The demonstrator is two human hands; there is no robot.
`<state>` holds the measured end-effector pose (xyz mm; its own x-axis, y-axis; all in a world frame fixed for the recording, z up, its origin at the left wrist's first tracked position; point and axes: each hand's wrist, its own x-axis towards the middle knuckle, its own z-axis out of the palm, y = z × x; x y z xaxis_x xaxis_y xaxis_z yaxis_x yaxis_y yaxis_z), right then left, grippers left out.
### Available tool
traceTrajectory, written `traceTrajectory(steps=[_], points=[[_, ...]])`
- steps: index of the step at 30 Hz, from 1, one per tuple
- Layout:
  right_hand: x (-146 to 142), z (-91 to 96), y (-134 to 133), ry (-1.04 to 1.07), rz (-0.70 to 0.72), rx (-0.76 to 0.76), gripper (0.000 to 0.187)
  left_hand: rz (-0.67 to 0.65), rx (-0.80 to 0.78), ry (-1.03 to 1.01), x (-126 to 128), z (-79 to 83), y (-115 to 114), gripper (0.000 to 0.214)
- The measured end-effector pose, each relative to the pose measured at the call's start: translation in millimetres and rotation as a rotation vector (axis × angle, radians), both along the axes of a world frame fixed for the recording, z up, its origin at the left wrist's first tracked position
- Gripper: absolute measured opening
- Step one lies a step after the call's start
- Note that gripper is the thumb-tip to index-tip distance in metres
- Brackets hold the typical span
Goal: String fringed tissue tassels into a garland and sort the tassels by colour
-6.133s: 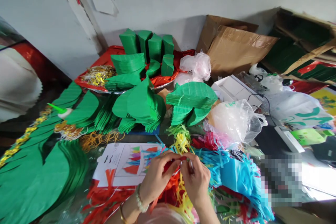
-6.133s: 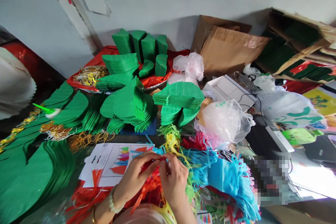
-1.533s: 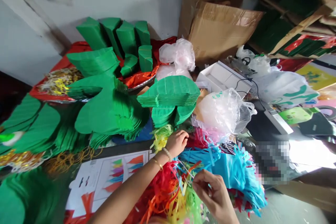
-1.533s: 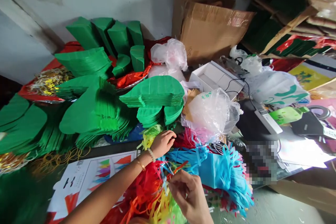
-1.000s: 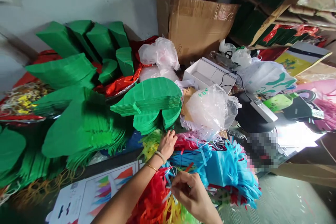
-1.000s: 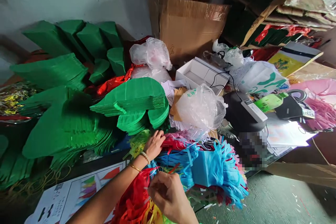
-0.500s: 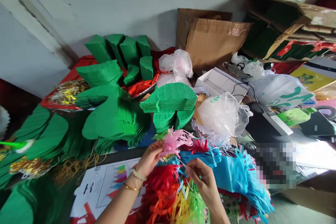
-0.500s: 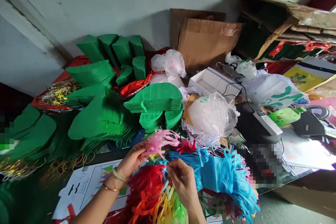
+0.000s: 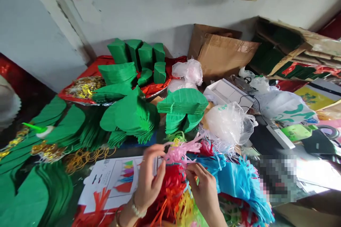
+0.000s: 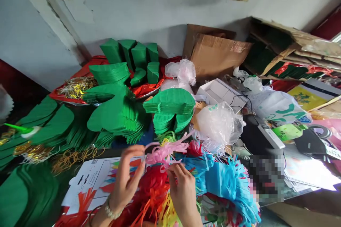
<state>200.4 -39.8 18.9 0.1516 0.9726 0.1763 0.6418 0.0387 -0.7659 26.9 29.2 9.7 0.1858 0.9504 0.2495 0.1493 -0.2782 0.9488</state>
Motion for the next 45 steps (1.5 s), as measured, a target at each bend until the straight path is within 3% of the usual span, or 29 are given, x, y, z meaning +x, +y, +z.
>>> traceTrajectory(steps=[3,5,8,12,14,17,25,27,31,34,39,42,45], points=[[-4.9,12.0,-5.5,-0.07,0.101,0.017,0.017,-0.443,0.111,0.179,0.8,22.4,-1.5,0.025],[-6.1,20.1,-9.6,-0.034,0.125,0.019,0.016,-0.52,0.04,0.19,2.9,27.9,0.4,0.02],[-4.4,27.3,-14.3,0.081,0.035,0.037,0.015,-0.479,-0.179,0.091,3.4,22.6,1.1,0.015],[-4.2,26.3,-14.8,0.239,-0.174,0.071,0.016,-0.377,-0.556,-0.283,2.9,11.5,-6.9,0.022],[-8.5,25.1,-12.7,0.263,-0.187,0.057,0.017,-0.348,-0.687,-0.469,3.7,10.4,-11.8,0.026],[-18.4,26.4,-8.0,0.226,-0.165,0.051,0.019,-0.352,-0.766,-0.592,5.1,12.6,-16.5,0.024],[-33.0,37.8,0.0,0.193,-0.196,0.106,0.023,-0.43,-0.7,-0.66,8.4,18.8,-17.2,0.02],[-32.1,36.7,1.4,0.204,-0.206,0.121,0.022,-0.381,-0.619,-0.544,8.3,18.2,-18.7,0.02],[-27.8,29.7,3.0,0.255,-0.199,0.059,0.021,-0.153,-0.344,-0.169,5.2,12.8,-23.5,0.014],[-24.9,25.3,3.5,0.258,-0.181,0.035,0.02,-0.104,-0.241,-0.044,2.0,11.7,-24.6,0.012],[-23.1,23.4,5.0,0.263,-0.124,0.03,0.018,-0.168,-0.249,-0.039,-1.0,17.0,-24.3,0.011],[-22.8,23.8,5.3,0.211,-0.127,0.068,0.019,-0.22,-0.347,-0.145,0.5,13.8,-21.5,0.019],[-19.7,24.8,3.7,0.068,-0.176,0.148,0.018,-0.15,-0.484,-0.302,2.7,4.6,-12.4,0.025]])
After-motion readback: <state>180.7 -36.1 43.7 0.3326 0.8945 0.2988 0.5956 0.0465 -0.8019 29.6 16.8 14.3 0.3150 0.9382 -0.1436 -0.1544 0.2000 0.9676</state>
